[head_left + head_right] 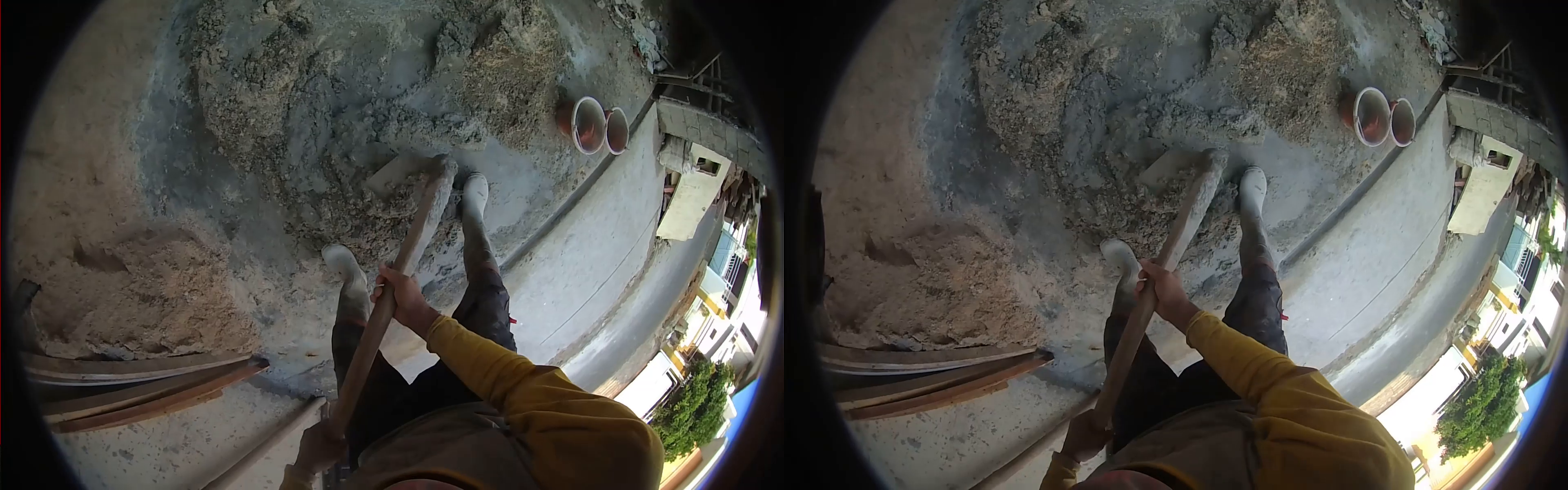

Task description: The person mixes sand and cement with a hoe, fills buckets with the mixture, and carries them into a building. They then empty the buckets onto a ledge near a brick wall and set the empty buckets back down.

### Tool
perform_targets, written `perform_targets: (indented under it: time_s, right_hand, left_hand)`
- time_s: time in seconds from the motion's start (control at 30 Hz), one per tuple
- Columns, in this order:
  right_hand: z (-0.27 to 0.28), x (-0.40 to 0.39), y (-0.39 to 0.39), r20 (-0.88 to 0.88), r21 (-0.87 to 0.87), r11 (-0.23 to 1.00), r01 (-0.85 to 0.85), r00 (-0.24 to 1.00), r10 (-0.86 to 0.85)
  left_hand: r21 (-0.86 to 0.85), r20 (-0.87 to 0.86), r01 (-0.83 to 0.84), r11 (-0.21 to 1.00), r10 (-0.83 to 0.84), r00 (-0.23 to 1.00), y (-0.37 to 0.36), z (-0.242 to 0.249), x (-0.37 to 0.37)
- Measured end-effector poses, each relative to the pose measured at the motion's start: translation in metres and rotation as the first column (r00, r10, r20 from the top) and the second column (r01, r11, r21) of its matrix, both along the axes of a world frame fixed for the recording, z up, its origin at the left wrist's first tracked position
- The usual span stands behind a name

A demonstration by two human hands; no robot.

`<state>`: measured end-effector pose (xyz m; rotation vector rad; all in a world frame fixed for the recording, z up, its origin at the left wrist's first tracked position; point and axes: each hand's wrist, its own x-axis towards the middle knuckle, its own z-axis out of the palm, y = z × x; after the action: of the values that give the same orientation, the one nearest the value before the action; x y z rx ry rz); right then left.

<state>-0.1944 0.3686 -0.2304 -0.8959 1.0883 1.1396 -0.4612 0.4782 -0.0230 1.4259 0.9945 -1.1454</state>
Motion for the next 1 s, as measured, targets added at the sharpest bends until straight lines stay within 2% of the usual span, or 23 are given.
perform_targets:
  time_s: [0.1,0.2,0.23,0.37,0.43,0.47,0.57,0.6,0.63,0.67,0.7,0.77,0.8,0.87,0.93,0.97,1.0]
  right_hand:
    - [-0.093,0.062,0.018,0.065,-0.114,0.938,-0.328,0.939,0.337]
    - [-0.100,0.116,0.021,0.154,-0.315,0.800,-0.511,0.804,0.575]
    - [-0.095,0.139,0.018,0.154,-0.315,0.786,-0.532,0.789,0.595]
    - [-0.065,0.222,0.016,0.407,-0.259,0.818,-0.514,0.710,0.575]
    - [-0.074,0.258,0.033,0.514,-0.294,0.821,-0.490,0.643,0.568]
    - [-0.083,0.273,0.046,0.512,-0.292,0.812,-0.505,0.635,0.578]
    - [-0.111,0.252,0.063,0.479,-0.241,0.775,-0.584,0.623,0.619]
    - [-0.120,0.232,0.062,0.433,-0.208,0.748,-0.630,0.627,0.648]
    - [-0.125,0.201,0.050,0.394,-0.198,0.714,-0.672,0.612,0.685]
    - [-0.123,0.171,0.033,0.367,-0.191,0.681,-0.707,0.592,0.718]
    - [-0.113,0.150,0.018,0.275,-0.214,0.636,-0.742,0.579,0.768]
    - [-0.070,0.115,-0.023,0.240,-0.228,0.599,-0.768,0.552,0.799]
    - [-0.053,0.111,-0.031,0.212,-0.243,0.576,-0.780,0.537,0.817]
    - [-0.034,0.123,-0.021,0.259,-0.262,0.591,-0.763,0.534,0.805]
    - [-0.022,0.144,0.000,0.365,-0.250,0.615,-0.748,0.516,0.775]
    - [-0.026,0.164,0.022,0.433,-0.224,0.617,-0.754,0.490,0.757]
    - [-0.031,0.179,0.047,0.501,-0.216,0.639,-0.738,0.478,0.721]
  left_hand:
    - [-0.090,-0.082,-0.353,0.931,0.347,0.934,-0.046,-0.055,0.076]
    - [-0.153,-0.069,-0.561,0.814,0.558,0.827,-0.098,-0.092,0.120]
    - [-0.153,-0.070,-0.582,0.799,0.578,0.813,-0.119,-0.105,0.130]
    - [-0.107,0.311,-0.573,0.812,0.575,0.757,-0.162,-0.142,0.179]
    - [-0.062,0.300,-0.578,0.814,0.568,0.767,-0.152,-0.175,0.209]
    - [-0.071,0.305,-0.581,0.811,0.572,0.761,-0.141,-0.192,0.219]
    - [-0.017,0.265,-0.637,0.770,0.618,0.740,-0.127,-0.170,0.232]
    - [0.003,0.245,-0.657,0.754,0.636,0.732,-0.142,-0.153,0.222]
    - [-0.035,0.103,-0.761,0.648,0.760,0.642,-0.162,-0.134,0.211]
    - [-0.012,0.155,-0.736,0.677,0.729,0.667,-0.190,-0.123,0.190]
    - [-0.060,0.070,-0.760,0.647,0.762,0.643,-0.219,-0.112,0.167]
    - [-0.150,-0.026,-0.739,0.657,0.744,0.667,-0.241,-0.061,0.154]
    - [-0.147,-0.005,-0.744,0.652,0.752,0.659,-0.246,-0.051,0.149]
    - [-0.188,-0.048,-0.761,0.620,0.769,0.638,-0.255,-0.036,0.138]
    - [-0.158,0.143,-0.747,0.645,0.764,0.629,-0.237,-0.064,0.148]
    - [-0.082,0.253,-0.706,0.704,0.699,0.668,-0.229,-0.094,0.150]
    - [-0.036,0.281,-0.717,0.696,0.696,0.661,-0.205,-0.116,0.168]
